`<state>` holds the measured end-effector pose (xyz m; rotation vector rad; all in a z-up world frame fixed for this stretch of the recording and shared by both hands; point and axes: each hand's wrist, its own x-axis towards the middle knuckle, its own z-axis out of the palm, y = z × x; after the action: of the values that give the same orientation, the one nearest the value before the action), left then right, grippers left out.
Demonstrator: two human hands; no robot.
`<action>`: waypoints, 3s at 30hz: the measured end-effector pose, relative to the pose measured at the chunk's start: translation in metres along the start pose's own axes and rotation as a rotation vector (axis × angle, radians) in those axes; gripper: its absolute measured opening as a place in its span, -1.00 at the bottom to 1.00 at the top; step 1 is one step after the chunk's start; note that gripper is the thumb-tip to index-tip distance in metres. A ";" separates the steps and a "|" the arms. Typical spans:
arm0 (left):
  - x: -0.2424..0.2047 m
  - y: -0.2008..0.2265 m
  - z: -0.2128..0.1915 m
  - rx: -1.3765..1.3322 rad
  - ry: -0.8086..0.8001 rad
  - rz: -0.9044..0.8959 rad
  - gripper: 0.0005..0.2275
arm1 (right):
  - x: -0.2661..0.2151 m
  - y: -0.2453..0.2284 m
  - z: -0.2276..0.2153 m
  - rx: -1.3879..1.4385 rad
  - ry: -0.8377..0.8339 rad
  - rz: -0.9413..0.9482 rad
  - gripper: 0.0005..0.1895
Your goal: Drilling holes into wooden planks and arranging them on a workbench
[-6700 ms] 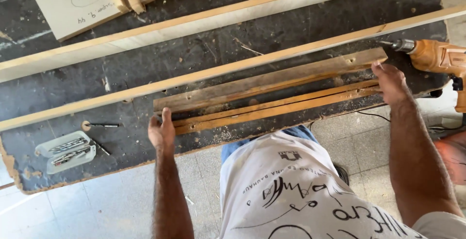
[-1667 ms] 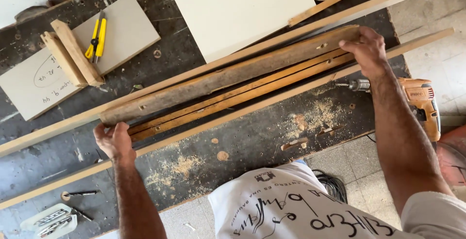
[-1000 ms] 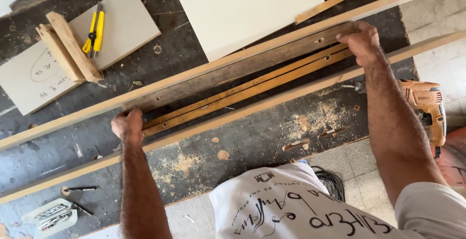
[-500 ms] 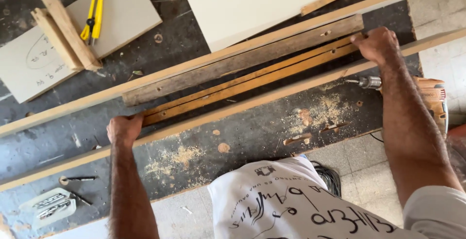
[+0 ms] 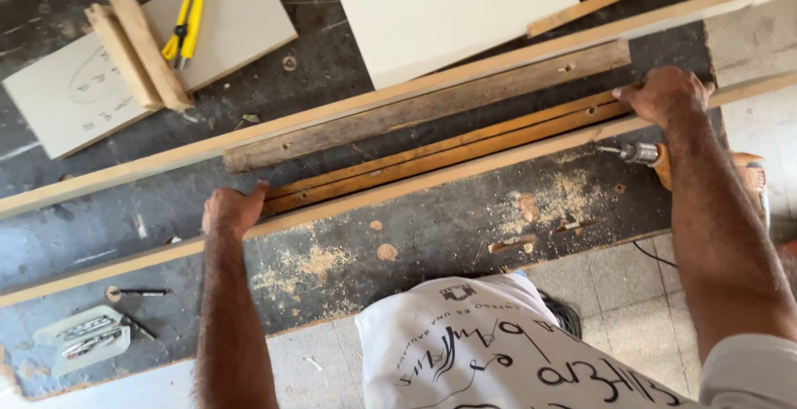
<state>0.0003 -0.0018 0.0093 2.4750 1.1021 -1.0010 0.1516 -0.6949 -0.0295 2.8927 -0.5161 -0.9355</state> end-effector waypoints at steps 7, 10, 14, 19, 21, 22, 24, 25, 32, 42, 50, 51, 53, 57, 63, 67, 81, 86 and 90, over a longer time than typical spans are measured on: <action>-0.015 -0.020 0.021 -0.228 0.343 0.111 -0.37 | -0.080 -0.035 -0.030 0.272 0.087 -0.005 -0.22; -0.022 -0.034 0.044 -0.252 0.497 0.285 -0.65 | -0.120 -0.043 -0.025 0.419 0.060 -0.100 -0.31; -0.045 -0.040 0.076 -0.343 0.988 0.508 -0.78 | -0.122 -0.036 0.029 0.401 0.444 -0.435 -0.64; -0.095 -0.036 0.092 -0.601 0.932 0.516 -0.79 | -0.151 -0.054 0.044 0.506 0.461 -0.550 -0.64; -0.088 -0.048 0.118 -0.533 0.893 0.566 -0.75 | -0.173 -0.064 0.026 0.549 0.295 -0.645 -0.63; -0.091 -0.049 0.126 -0.543 0.919 0.543 -0.75 | -0.170 -0.063 0.033 0.544 0.301 -0.679 -0.63; -0.096 -0.052 0.140 -0.629 0.921 0.647 -0.82 | -0.158 -0.065 0.046 0.501 0.340 -0.656 -0.64; -0.102 -0.057 0.150 -0.637 0.957 0.619 -0.82 | -0.158 -0.067 0.051 0.498 0.347 -0.699 -0.64; -0.150 -0.092 0.209 -0.713 0.729 0.334 -0.77 | -0.155 -0.130 0.067 0.552 0.496 -1.111 -0.76; -0.243 -0.113 0.186 -0.544 0.116 0.316 -0.69 | -0.310 -0.249 0.093 0.548 0.060 -1.465 -0.67; -0.185 -0.164 0.284 -0.403 0.457 0.591 -0.67 | -0.493 -0.327 0.179 0.223 -0.499 -2.064 -0.16; -0.184 -0.170 0.289 -0.448 0.494 0.588 -0.68 | -0.516 -0.334 0.189 0.188 -0.632 -1.992 -0.11; -0.197 -0.205 0.292 -0.536 0.570 0.578 -0.69 | -0.559 -0.352 0.194 0.045 -0.801 -1.852 -0.09; -0.220 -0.261 0.309 -0.706 0.711 0.565 -0.71 | -0.646 -0.378 0.207 -0.183 -1.186 -1.392 -0.02; -0.258 -0.335 0.326 -0.951 1.031 0.416 -0.73 | -0.754 -0.403 0.234 -0.478 -1.260 -1.741 -0.02; -0.292 -0.377 0.328 -1.087 1.263 0.222 -0.75 | -0.816 -0.426 0.276 -0.696 -1.357 -1.820 -0.03; -0.288 -0.580 0.308 -0.876 2.306 -1.141 -0.43 | -0.926 -0.550 0.493 -0.657 -1.913 -1.917 -0.19; -0.333 -0.629 0.261 -1.260 2.074 -1.146 -0.68 | -0.957 -0.618 0.517 -0.690 -1.820 -1.875 -0.46; -0.364 -0.674 0.237 -1.308 1.868 -1.172 -0.65 | -1.030 -0.625 0.517 -0.613 -1.956 -1.637 -0.43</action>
<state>-0.7814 0.1424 0.1135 0.7815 2.2611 1.9206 -0.7450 0.2600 0.0273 0.3857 1.8949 -2.6866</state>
